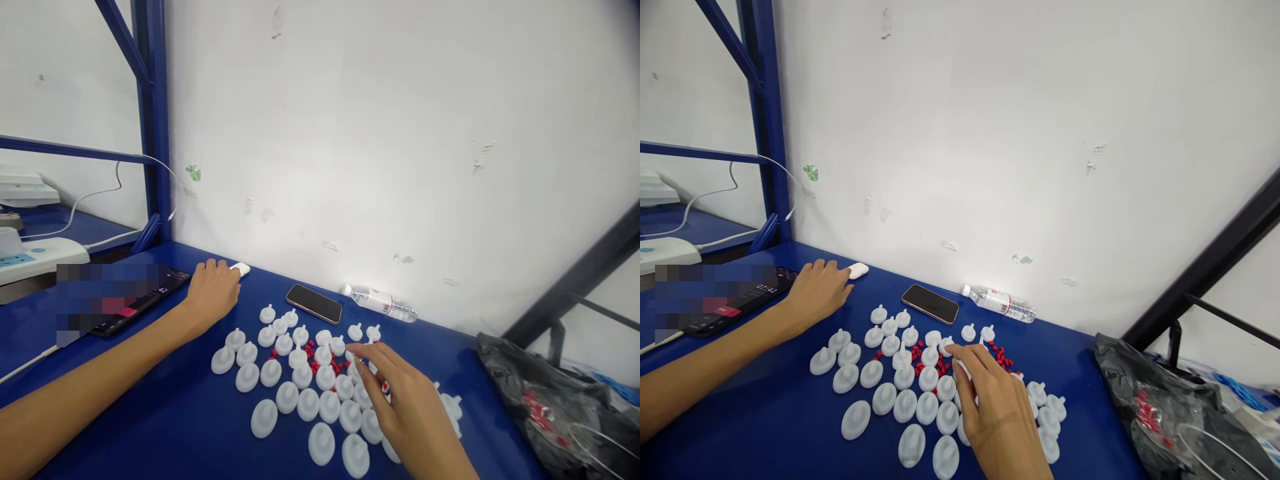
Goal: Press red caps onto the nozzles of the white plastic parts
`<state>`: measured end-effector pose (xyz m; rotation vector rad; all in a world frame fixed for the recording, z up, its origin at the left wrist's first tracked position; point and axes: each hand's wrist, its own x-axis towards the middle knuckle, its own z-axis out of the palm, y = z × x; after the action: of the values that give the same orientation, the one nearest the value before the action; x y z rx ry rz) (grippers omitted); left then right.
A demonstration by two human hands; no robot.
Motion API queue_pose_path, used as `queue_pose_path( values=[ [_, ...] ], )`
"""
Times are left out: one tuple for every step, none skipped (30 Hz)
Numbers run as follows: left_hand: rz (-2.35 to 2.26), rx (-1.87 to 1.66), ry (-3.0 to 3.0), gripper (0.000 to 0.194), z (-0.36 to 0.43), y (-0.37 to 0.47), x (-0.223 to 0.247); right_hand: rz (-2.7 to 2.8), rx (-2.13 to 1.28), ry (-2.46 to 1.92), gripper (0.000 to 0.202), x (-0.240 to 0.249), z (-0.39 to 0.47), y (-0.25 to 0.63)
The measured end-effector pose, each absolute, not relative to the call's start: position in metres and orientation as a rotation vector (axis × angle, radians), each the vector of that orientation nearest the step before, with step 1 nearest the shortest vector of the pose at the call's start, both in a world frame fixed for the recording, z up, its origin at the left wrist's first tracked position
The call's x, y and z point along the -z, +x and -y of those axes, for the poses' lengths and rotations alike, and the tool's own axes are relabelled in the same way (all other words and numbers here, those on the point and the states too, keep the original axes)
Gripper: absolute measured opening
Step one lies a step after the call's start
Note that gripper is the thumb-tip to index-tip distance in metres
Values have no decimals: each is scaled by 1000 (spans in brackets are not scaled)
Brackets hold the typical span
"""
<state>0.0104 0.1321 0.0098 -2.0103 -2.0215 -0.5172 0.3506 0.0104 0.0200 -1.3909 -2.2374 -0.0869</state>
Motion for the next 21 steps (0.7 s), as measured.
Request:
queue_pose_path(
  values=[
    [2054, 471, -2004, 17, -132, 8, -8, 2241, 92, -1389, 31, -19, -11, 351],
    [2081, 431, -2010, 15, -132, 7, -7, 2245, 95, -1390, 31, -19, -11, 352],
    [2100, 400, -2026, 14, -132, 6, -7, 2248, 98, -1391, 31, -18, -11, 352],
    [2112, 378, -2050, 14, -133, 6, -6, 2248, 102, -1396, 31, -18, -11, 353],
    [2116, 368, -2082, 15, -134, 8, -6, 2249, 106, -1401, 31, -18, -10, 353],
    [2111, 370, -2120, 17, -135, 10, -6, 2249, 113, -1406, 31, -18, -10, 353],
    [2096, 381, -2167, 17, -135, 13, -6, 2251, 118, -1411, 31, -18, -10, 353],
    [2070, 401, -2222, 17, -136, 17, -5, 2254, 124, -1414, 31, -18, -9, 352],
    [2038, 426, -2280, 17, -137, 21, -4, 2254, 129, -1416, 31, -19, -9, 352],
    [2004, 456, -2334, 18, -137, 24, -2, 2254, 131, -1418, 31, -19, -9, 352],
    [1974, 485, -2380, 19, -137, 27, 0, 2256, 129, -1418, 31, -19, -9, 352],
    [1956, 507, -2410, 21, -137, 28, 2, 2253, 123, -1421, 32, -20, -9, 352],
    [1949, 522, -2425, 24, -136, 29, 5, 2249, 115, -1421, 32, -20, -9, 351],
    [1954, 529, -2427, 27, -136, 29, 8, 2244, 107, -1418, 33, -20, -9, 351],
    [1967, 529, -2422, 30, -136, 27, 10, 2239, 98, -1416, 34, -20, -9, 351],
    [1982, 530, -2418, 31, -137, 25, 12, 2234, 88, -1412, 34, -21, -9, 350],
    [1996, 533, -2414, 32, -137, 23, 14, 2227, 78, -1409, 34, -21, -9, 350],
    [2007, 544, -2414, 32, -138, 21, 15, 2221, 72, -1405, 34, -22, -9, 350],
    [2012, 562, -2417, 33, -139, 19, 15, 2218, 69, -1402, 34, -22, -9, 349],
    [2010, 588, -2420, 33, -140, 18, 15, 2217, 67, -1404, 33, -22, -9, 349],
    [2002, 619, -2423, 33, -141, 18, 15, 2218, 68, -1405, 33, -23, -9, 349]
  ],
)
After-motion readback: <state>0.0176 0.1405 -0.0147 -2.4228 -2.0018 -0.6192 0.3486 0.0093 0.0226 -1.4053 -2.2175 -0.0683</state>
